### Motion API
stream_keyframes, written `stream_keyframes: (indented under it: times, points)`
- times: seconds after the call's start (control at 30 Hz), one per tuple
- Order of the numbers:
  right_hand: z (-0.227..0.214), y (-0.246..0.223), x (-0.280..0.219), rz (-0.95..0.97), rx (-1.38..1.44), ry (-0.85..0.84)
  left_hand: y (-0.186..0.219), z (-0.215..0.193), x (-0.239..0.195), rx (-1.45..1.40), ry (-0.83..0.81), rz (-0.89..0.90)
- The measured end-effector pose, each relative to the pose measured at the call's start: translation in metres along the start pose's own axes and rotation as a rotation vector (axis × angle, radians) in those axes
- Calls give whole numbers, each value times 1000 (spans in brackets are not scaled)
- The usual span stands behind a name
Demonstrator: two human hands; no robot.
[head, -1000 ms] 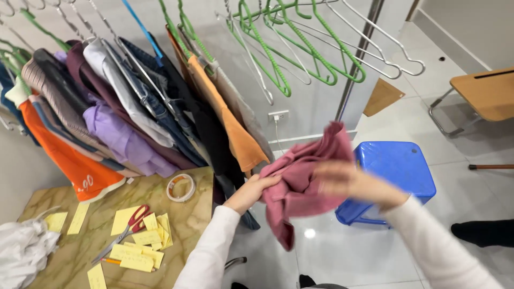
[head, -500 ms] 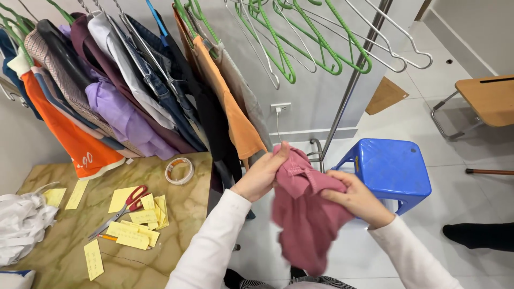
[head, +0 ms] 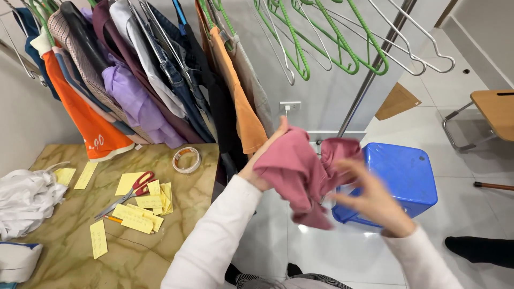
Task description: The person folds a black garment and places it into a clear plastic bag on a table. They then pick up an orange garment, a grey garment, and a maroon garment, placing each onto a hanger and hanging them on a clothing rack.
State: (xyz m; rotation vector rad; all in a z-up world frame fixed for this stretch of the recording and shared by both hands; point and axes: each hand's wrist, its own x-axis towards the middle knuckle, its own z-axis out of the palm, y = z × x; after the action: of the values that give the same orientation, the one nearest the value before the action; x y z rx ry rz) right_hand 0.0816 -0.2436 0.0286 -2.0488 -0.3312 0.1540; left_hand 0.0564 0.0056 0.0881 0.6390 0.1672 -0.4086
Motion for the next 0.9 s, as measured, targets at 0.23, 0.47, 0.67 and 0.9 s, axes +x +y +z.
stream_keyframes:
  times: [0.23,0.47,0.67,0.9]
  points:
    - [63,-32,-12,-75,140,127,-1,-5,60,-95,-91,-35]
    - [67,-6,28,-95,330,27,-13,-31,102,-33,-93,-36]
    - [57,-33,34,-87,812,13,-7,-5,12,821,63,615]
    - [35,-30,40,-96,1002,16,-89,-74,-7,1333,456,750]
